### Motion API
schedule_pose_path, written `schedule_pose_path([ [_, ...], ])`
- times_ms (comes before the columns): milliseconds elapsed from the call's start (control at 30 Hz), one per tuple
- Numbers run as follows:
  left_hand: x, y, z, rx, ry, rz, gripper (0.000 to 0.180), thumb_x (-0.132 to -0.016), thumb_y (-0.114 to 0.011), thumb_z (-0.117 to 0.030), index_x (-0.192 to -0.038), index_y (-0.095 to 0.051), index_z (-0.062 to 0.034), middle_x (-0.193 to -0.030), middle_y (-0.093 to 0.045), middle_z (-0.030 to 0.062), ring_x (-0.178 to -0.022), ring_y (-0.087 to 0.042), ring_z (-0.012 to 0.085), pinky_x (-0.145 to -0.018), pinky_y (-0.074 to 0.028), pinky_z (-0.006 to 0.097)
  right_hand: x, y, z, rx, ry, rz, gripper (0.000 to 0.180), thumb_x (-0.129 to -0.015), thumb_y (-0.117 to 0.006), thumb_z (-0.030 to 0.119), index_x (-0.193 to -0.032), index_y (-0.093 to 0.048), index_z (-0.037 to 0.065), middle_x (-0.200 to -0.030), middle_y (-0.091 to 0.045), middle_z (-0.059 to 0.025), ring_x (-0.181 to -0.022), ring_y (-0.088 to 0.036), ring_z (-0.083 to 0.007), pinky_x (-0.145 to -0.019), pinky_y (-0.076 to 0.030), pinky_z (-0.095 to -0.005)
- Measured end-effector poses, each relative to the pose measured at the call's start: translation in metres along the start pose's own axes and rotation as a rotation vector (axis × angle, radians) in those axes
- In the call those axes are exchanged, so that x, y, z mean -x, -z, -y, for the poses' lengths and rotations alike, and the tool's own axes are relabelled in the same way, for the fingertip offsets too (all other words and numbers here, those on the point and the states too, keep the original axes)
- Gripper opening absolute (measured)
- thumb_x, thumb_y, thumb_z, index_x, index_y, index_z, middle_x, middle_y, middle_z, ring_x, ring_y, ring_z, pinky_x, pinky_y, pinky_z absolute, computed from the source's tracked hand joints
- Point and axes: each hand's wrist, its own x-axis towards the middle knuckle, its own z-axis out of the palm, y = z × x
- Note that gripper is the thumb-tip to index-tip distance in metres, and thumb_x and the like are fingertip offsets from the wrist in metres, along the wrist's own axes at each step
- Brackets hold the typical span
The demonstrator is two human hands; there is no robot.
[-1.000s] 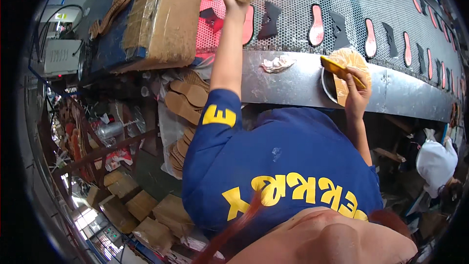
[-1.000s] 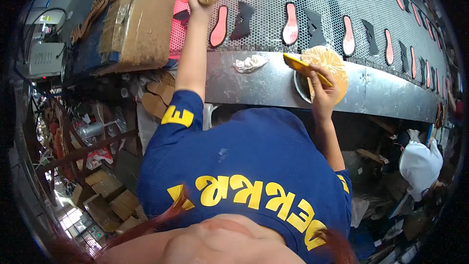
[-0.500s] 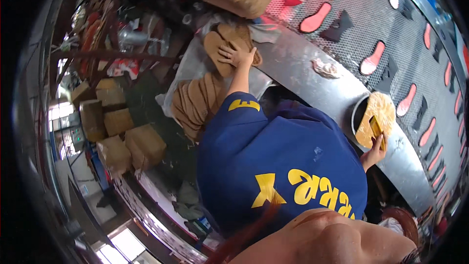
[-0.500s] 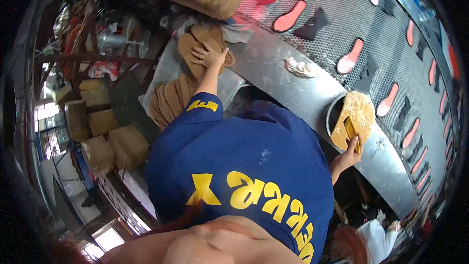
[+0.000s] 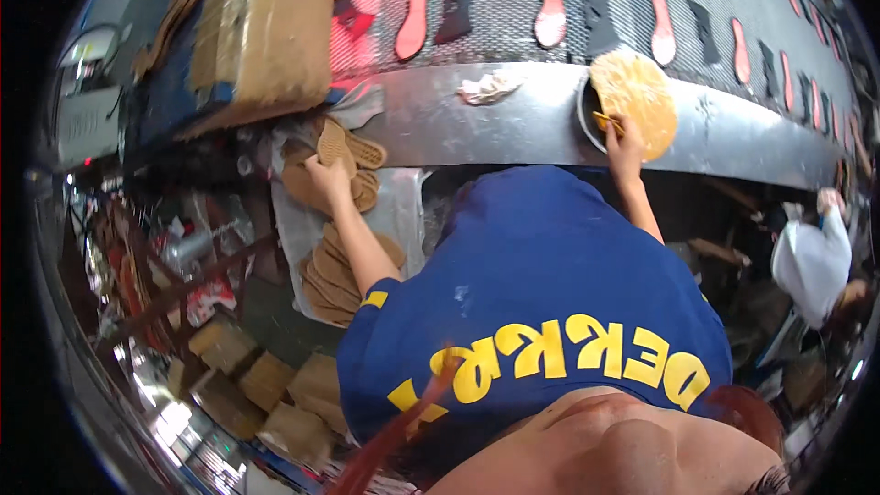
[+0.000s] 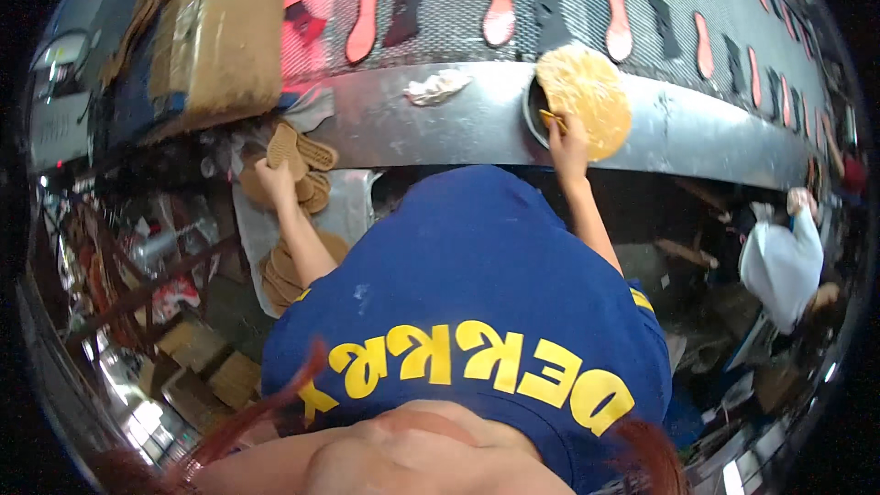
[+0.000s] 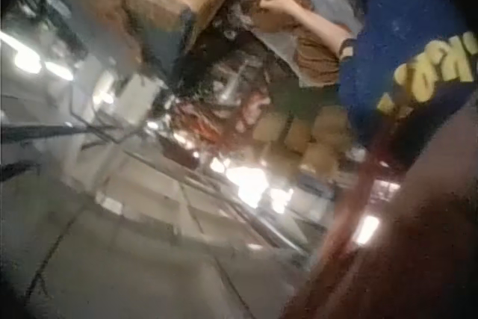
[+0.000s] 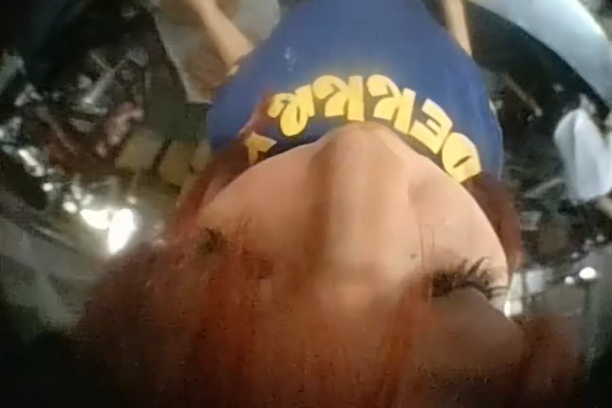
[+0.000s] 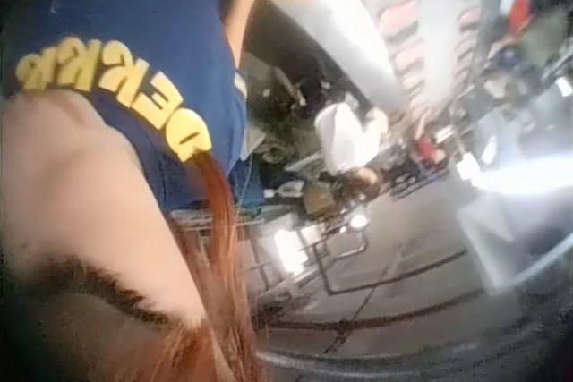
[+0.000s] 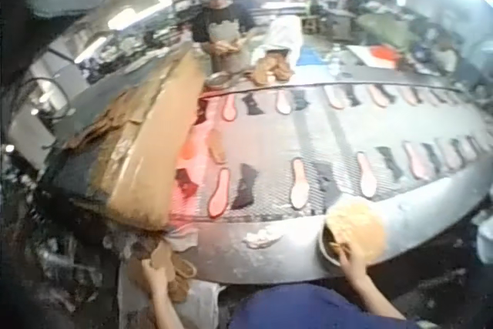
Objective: The person repeatedly picks up brown shoe soles from a stack, applies a yellow substance from a container onto the textured bottom using a yellow plastic spreader, and places the treated soles onto a perforated metal conveyor belt. The process is repeated continuously throughout the clip.
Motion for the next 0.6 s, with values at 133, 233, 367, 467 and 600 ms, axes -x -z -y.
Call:
schedule_pose_path([
  [133, 0.029, 0.030, -0.086, -0.140, -0.229, -0.043, 0.021, -0.089, -0.064, -0.009, -0.109, -0.062, -0.0023, -0.102, -0.068, 0.0142, -0.091, -0.066, 0.0255, -0.081, -0.050, 0.035, 0.008, -0.006, -0.023, 0.102, 0.083, -0.046, 0.018, -0.086, -0.064, 0.006, -0.103, -0.061, 0.004, -0.093, -0.061, -0.0183, -0.083, -0.063, -0.0372, -0.071, -0.051, -0.0440],
  [233, 0.049, 0.035, -0.131, -0.062, -0.348, -0.126, 0.020, -0.087, -0.067, -0.010, -0.104, -0.065, -0.0011, -0.099, -0.069, 0.0135, -0.089, -0.066, 0.0250, -0.080, -0.051, 0.035, 0.011, -0.010, -0.024, 0.201, 0.142, -0.038, 0.016, -0.086, -0.063, 0.006, -0.102, -0.061, 0.004, -0.090, -0.060, -0.0182, -0.079, -0.063, -0.0366, -0.067, -0.052, -0.0439],
  [367, 0.052, -0.004, -0.146, 0.150, -0.551, 0.098, 0.020, -0.082, -0.069, -0.006, -0.100, -0.066, 0.0016, -0.092, -0.070, 0.0145, -0.082, -0.066, 0.0235, -0.075, -0.051, 0.035, 0.015, -0.025, -0.028, 0.359, 0.193, -0.020, 0.016, -0.087, -0.062, 0.009, -0.102, -0.063, 0.005, -0.086, -0.058, -0.0169, -0.072, -0.062, -0.0361, -0.064, -0.052, -0.0426],
  [467, 0.054, -0.069, -0.127, 0.180, -0.522, 0.276, 0.018, -0.082, -0.070, -0.011, -0.098, -0.068, -0.0027, -0.088, -0.070, 0.0155, -0.079, -0.068, 0.0258, -0.072, -0.051, 0.037, 0.020, -0.026, -0.019, 0.227, 0.130, -0.020, 0.015, -0.089, -0.062, 0.010, -0.103, -0.066, 0.007, -0.085, -0.058, -0.0159, -0.071, -0.062, -0.0347, -0.063, -0.051, -0.0414],
  [600, 0.063, -0.118, -0.139, 0.407, -0.479, 0.051, 0.025, -0.084, -0.073, -0.019, -0.095, -0.067, 0.0023, -0.084, -0.070, 0.0133, -0.075, -0.068, 0.0235, -0.070, -0.051, 0.036, 0.023, -0.022, -0.015, 0.016, 0.069, -0.086, 0.018, -0.089, -0.063, 0.009, -0.107, -0.067, 0.008, -0.084, -0.058, -0.0151, -0.071, -0.061, -0.0329, -0.063, -0.050, -0.0391],
])
